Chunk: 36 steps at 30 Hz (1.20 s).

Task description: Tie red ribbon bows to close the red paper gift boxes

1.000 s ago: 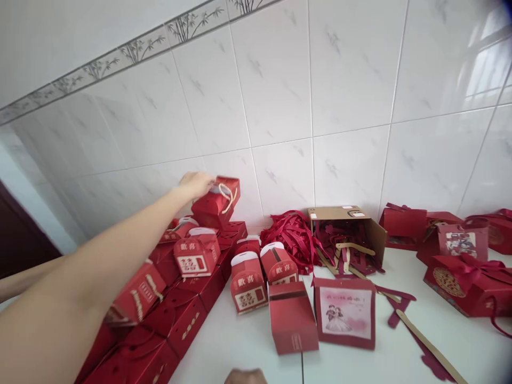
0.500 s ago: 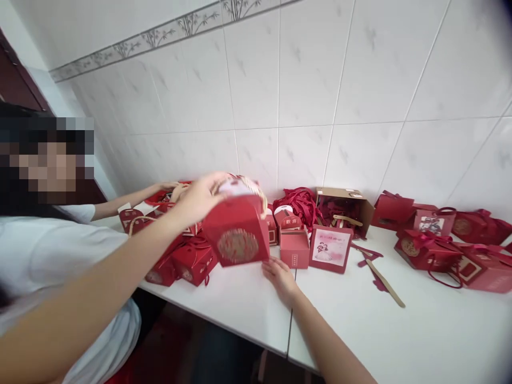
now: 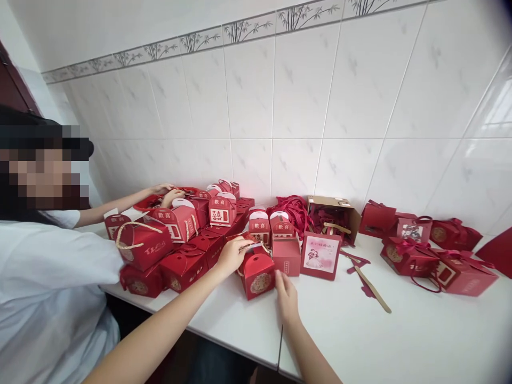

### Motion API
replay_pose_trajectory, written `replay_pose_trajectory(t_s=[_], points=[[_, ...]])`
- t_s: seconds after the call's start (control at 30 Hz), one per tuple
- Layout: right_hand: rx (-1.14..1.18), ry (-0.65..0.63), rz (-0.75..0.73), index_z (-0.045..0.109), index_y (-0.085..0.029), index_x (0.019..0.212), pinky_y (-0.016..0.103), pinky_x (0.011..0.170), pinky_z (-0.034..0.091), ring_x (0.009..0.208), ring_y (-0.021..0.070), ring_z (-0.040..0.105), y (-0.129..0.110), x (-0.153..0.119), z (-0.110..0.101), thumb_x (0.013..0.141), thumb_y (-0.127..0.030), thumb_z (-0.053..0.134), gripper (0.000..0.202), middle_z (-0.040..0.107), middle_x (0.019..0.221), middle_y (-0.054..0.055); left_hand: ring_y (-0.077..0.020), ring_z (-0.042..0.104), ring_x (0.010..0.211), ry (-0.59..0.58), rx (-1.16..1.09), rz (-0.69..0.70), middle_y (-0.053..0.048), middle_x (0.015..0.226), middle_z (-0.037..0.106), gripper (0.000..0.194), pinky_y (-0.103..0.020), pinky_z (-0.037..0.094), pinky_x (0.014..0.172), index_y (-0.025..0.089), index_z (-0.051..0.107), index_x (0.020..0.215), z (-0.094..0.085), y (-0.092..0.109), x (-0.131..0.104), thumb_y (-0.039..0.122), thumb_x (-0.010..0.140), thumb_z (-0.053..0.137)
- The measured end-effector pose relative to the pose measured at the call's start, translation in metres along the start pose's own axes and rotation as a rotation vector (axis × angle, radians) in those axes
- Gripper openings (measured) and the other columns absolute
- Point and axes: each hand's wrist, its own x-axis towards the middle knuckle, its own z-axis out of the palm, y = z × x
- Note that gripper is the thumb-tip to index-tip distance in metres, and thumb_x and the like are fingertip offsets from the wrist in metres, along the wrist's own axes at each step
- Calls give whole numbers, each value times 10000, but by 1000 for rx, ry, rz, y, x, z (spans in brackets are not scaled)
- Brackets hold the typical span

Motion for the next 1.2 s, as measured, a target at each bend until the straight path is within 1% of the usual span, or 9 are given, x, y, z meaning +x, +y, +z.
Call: replay_pose_trajectory(t_s=[0.13, 0.27, 0.47, 0.7, 0.87, 0.97, 1.07, 1.13, 1.2], points=[[-136, -171, -104, 619, -164, 945, 296, 707, 479, 812, 205, 616, -5, -7, 6, 728, -387, 657, 313, 664, 948, 89, -170, 630, 706, -85, -73, 48, -38, 812, 672, 222, -275, 501, 681, 229, 728, 923, -12, -9, 13, 237, 828, 527], [-269, -389, -195, 534, -185, 808, 228, 535, 409, 607, 133, 536, -4, -10, 8, 738, -370, 651, 230, 593, 726, 6, -133, 621, 698, -194, -129, 116, -3, 790, 655, 196, -225, 486, 685, 272, 735, 914, -16, -11, 8, 265, 829, 559], [-355, -101, -162, 485, -196, 724, 255, 542, 402, 576, 142, 501, 1, -6, 8, 851, -358, 478, 206, 555, 657, 13, -150, 631, 803, -141, -63, 82, -36, 879, 668, 249, -244, 484, 740, 216, 717, 947, 11, -33, 36, 181, 862, 486], [-410, -109, -139, 494, -204, 786, 276, 576, 430, 615, 168, 539, 6, -3, 7, 826, -289, 463, 99, 577, 699, 30, -185, 607, 936, -146, 155, 6, -67, 1076, 624, 227, -373, 500, 827, 171, 609, 1063, 16, -73, 105, 286, 897, 505], [-421, -134, -134, 506, -203, 790, 269, 544, 415, 598, 166, 530, 5, -4, 5, 820, -285, 459, 99, 577, 690, 28, -207, 571, 1015, -206, 349, 39, -84, 1182, 564, 281, -425, 485, 860, 174, 556, 1133, 2, -76, 128, 309, 889, 524], [-420, -145, -124, 506, -203, 788, 265, 536, 402, 602, 165, 527, 5, -5, 5, 819, -288, 461, 102, 571, 690, 26, -251, 464, 1170, -272, 426, 142, -77, 1199, 572, 173, -449, 361, 988, 217, 665, 966, -14, -66, 129, 183, 839, 553], [-411, -153, -109, 504, -203, 816, 260, 526, 393, 601, 161, 524, 5, -5, 6, 821, -290, 459, 98, 558, 696, 20, -290, 312, 1289, -333, 464, 253, -31, 1345, 478, 344, -455, 211, 1067, 308, 693, 963, -35, -53, 127, 95, 710, 600], [-396, -159, -106, 506, -204, 878, 258, 526, 395, 594, 159, 522, 5, -5, 6, 819, -287, 461, 112, 543, 690, 7, -331, 192, 1339, -254, 501, 248, -9, 1473, 299, 530, -504, 142, 1073, 355, 590, 1160, -49, -46, 126, 143, 675, 621], [-377, -163, -116, 502, -205, 957, 259, 532, 401, 590, 158, 521, 5, -5, 6, 817, -281, 465, 164, 533, 682, -5, -379, 95, 1355, -47, 536, 73, -59, 1514, 161, 671, -549, 138, 1051, 331, 420, 1321, -60, -44, 125, 271, 687, 633]])
